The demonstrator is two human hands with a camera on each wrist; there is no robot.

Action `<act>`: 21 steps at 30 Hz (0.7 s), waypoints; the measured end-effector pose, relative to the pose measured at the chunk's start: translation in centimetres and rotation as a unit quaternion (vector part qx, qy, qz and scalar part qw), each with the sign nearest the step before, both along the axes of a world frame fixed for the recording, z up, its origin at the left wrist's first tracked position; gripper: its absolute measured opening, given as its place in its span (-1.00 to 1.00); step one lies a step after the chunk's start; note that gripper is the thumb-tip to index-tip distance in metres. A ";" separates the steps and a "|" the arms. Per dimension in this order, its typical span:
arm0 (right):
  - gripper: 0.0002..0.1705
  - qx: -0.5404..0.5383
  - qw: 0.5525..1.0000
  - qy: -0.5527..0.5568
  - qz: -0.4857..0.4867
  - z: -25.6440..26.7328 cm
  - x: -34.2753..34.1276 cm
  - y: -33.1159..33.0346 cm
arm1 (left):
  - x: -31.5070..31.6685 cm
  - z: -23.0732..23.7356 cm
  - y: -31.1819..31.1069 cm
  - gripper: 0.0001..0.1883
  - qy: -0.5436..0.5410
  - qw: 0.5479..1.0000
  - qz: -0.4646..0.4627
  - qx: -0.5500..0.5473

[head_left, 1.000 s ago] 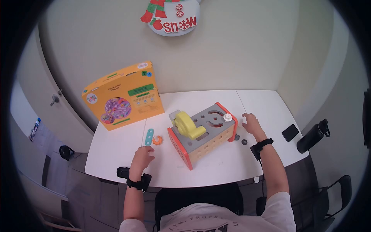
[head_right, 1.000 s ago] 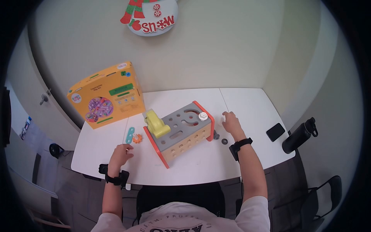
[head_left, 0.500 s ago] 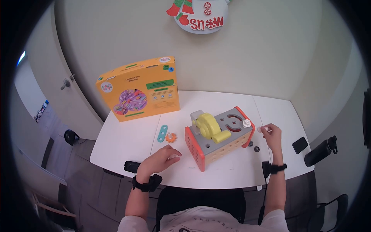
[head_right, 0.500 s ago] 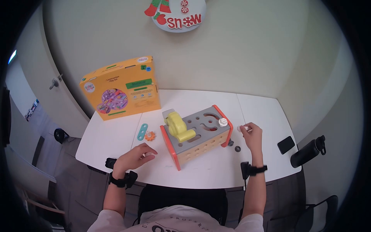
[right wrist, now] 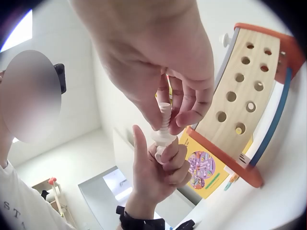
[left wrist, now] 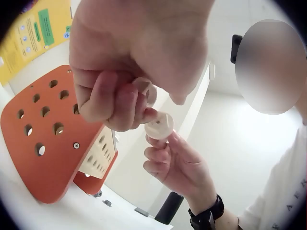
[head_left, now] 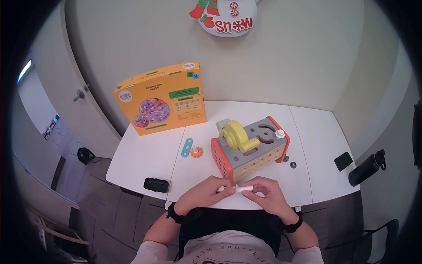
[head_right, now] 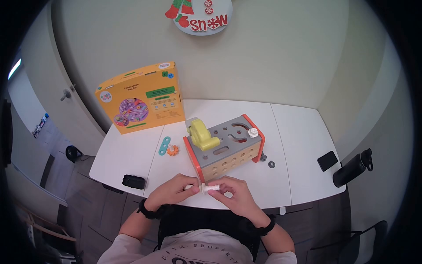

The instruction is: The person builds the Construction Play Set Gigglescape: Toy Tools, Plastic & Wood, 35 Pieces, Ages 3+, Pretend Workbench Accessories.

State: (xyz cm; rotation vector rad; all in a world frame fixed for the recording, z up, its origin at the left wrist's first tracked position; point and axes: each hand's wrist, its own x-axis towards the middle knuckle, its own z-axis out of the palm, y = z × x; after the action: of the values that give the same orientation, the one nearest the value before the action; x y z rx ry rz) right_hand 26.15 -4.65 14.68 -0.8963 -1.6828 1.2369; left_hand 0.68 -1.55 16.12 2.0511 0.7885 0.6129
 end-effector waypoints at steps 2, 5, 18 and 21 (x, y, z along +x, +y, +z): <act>-0.73 -0.004 1.000 0.019 -0.012 -0.4 -0.4 -0.2 | 0.2 -0.2 -0.1 -0.64 0.023 1.000 -0.012 -0.010; -0.73 0.012 0.999 0.050 -0.013 -1.2 -1.0 -0.1 | 0.6 -0.8 0.0 -0.65 0.007 1.000 -0.012 -0.017; -0.46 0.027 0.999 0.032 -0.031 0.3 -1.4 0.6 | -4.3 -1.0 2.1 -0.64 0.014 0.991 0.133 0.003; -0.51 0.057 0.997 0.038 -0.042 0.1 -0.6 1.1 | -6.2 -1.6 3.8 -0.59 0.013 0.971 0.238 0.023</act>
State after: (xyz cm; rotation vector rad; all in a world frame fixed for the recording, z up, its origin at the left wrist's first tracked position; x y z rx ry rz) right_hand 25.54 -3.55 14.76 -0.8321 -1.6222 1.0934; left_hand -5.56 2.22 14.53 1.9198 1.3102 0.8731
